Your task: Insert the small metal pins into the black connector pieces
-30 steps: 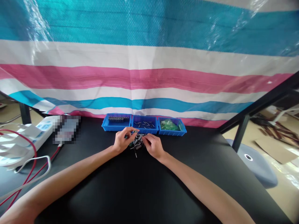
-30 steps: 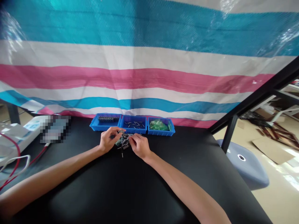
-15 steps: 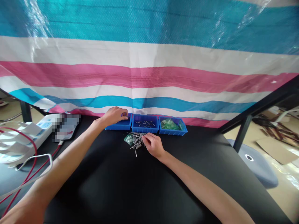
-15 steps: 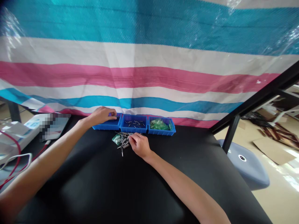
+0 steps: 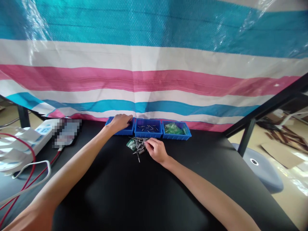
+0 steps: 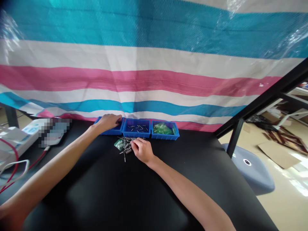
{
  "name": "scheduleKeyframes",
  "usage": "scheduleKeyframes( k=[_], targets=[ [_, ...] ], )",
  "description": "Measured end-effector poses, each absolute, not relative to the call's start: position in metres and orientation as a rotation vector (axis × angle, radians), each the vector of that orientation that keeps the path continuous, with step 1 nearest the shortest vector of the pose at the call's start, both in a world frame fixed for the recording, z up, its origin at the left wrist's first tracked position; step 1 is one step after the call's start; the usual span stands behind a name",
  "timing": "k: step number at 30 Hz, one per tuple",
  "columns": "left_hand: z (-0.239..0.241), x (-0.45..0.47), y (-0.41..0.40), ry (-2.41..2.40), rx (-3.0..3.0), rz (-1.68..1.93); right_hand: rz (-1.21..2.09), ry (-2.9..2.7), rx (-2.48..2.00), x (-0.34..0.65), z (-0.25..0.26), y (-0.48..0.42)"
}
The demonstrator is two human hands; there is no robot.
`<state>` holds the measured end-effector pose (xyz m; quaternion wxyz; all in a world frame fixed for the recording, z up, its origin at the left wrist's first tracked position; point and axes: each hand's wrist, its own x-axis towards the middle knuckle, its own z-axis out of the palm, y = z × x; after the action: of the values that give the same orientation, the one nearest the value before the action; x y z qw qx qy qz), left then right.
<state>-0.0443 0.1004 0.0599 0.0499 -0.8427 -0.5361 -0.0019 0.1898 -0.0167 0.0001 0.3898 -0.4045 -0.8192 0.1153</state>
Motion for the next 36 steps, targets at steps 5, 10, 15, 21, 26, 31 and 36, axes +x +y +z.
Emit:
scheduleKeyframes(
  k=[5,10,15,21,26,31,36],
  targets=[
    [0.061,-0.048,0.100,-1.643,-2.551,-0.019,0.286,-2.089,-1.032,0.190,0.000,-0.016],
    [0.078,-0.046,0.089,-1.652,-2.564,-0.292,0.292,-2.064,-1.035,0.190,0.002,-0.017],
    [0.072,-0.020,0.037,-1.561,-2.573,-1.206,0.273,-2.198,-0.915,0.189,0.001,-0.019],
    [0.021,-0.002,-0.008,-1.484,-2.546,-1.603,0.194,-2.367,-0.828,0.189,0.002,-0.021],
    [0.009,-0.005,-0.004,-1.535,-2.533,-1.653,0.201,-2.429,-0.650,0.191,0.010,-0.027],
    [0.010,-0.005,-0.004,-1.526,-2.563,-1.647,0.089,-2.621,-0.411,0.188,0.015,-0.034],
    [0.009,-0.004,-0.003,-1.566,-2.583,-1.685,0.020,-2.687,-0.441,0.186,0.016,-0.034]
  ],
)
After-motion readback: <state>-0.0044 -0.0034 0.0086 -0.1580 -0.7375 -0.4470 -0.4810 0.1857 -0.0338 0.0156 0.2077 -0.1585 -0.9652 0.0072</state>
